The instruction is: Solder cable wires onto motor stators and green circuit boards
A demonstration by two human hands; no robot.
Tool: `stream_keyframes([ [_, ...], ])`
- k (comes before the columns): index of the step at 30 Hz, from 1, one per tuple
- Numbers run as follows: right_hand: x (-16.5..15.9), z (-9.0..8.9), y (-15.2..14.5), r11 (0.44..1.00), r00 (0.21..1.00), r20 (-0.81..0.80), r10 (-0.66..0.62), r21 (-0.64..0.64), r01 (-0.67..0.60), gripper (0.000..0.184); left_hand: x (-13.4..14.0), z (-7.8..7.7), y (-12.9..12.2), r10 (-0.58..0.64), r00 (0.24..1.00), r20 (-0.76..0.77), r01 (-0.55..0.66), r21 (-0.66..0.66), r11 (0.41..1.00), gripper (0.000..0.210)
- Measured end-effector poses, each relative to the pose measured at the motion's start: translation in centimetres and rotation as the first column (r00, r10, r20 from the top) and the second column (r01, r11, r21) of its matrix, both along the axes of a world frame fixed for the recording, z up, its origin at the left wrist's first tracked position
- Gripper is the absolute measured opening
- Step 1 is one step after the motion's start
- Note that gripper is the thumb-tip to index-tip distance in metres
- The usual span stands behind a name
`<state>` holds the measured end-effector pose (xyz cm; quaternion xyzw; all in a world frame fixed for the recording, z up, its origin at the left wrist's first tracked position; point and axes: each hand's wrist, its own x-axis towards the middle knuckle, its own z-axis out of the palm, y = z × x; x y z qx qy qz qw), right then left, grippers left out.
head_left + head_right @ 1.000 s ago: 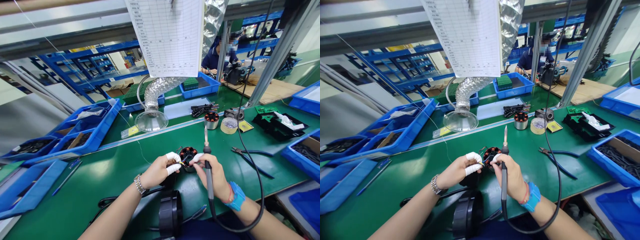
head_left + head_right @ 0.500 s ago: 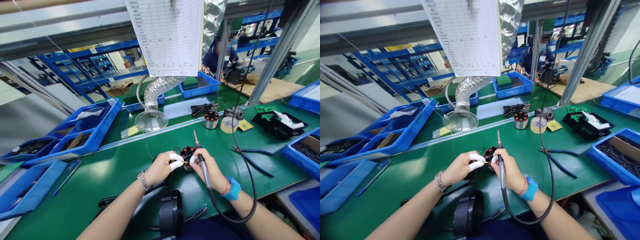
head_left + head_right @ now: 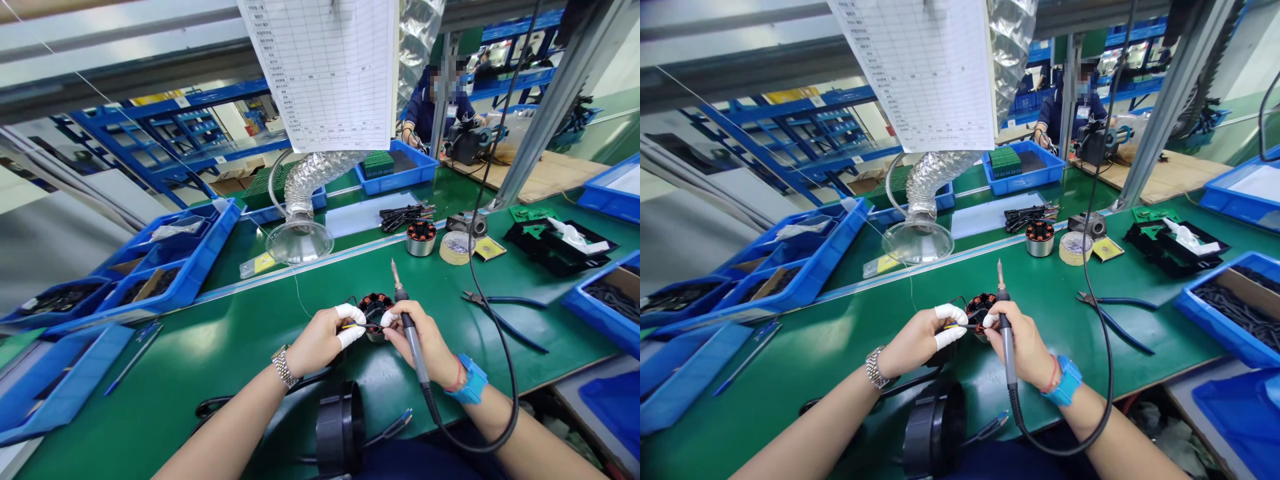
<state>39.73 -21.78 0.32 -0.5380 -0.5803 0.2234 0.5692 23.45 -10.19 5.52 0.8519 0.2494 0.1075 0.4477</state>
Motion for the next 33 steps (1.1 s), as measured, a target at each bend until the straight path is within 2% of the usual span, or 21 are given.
stream_keyframes([
  [4,-0.1,0.3,0.0,1.000,1.000,0.015,0.001,0.006,-0.001,0.029,0.2,-0.3,-0.2,0.049,0.998,0.035,-0.048,-0.010,0.999,0.013],
  [10,-0.5,1.2,0.0,0.996,0.985,0.163,-0.053,0.074,0.041,0.026,0.6,-0.3,-0.6,0.091,0.996,0.020,-0.091,0.003,0.996,0.015],
  [15,-1.1,1.3,0.1,0.980,0.959,0.234,-0.163,0.146,0.131,0.021,0.6,-0.5,-1.2,0.131,0.991,0.025,-0.131,0.009,0.991,0.016],
  [20,-2.5,0.5,0.8,0.944,0.912,0.266,-0.311,0.200,0.264,0.019,0.7,-1.0,-2.2,0.169,0.983,0.073,-0.175,0.089,0.980,0.016],
  [23,-2.9,0.4,0.8,0.925,0.888,0.282,-0.363,0.227,0.306,0.018,0.6,-0.8,-2.2,0.146,0.987,0.062,-0.151,0.088,0.985,0.017],
  [26,-2.3,1.1,0.2,0.964,0.930,0.264,-0.254,0.142,0.223,0.019,0.2,-0.4,-1.4,0.120,0.991,0.051,-0.117,-0.062,0.991,0.021],
  [29,-0.6,2.0,0.2,0.983,0.955,0.238,-0.179,0.090,0.162,0.018,0.0,-0.3,-0.5,0.186,0.982,0.032,-0.177,-0.185,0.967,0.025],
  [31,0.4,2.3,0.8,0.985,0.951,0.258,-0.169,0.076,0.154,0.020,-0.1,-0.2,0.0,0.212,0.977,0.014,-0.208,-0.148,0.967,0.024],
  [33,1.0,2.4,1.7,0.996,0.954,0.284,-0.094,0.031,0.088,0.024,-0.1,-0.1,0.2,0.200,0.980,-0.013,-0.200,-0.065,0.978,0.024],
])
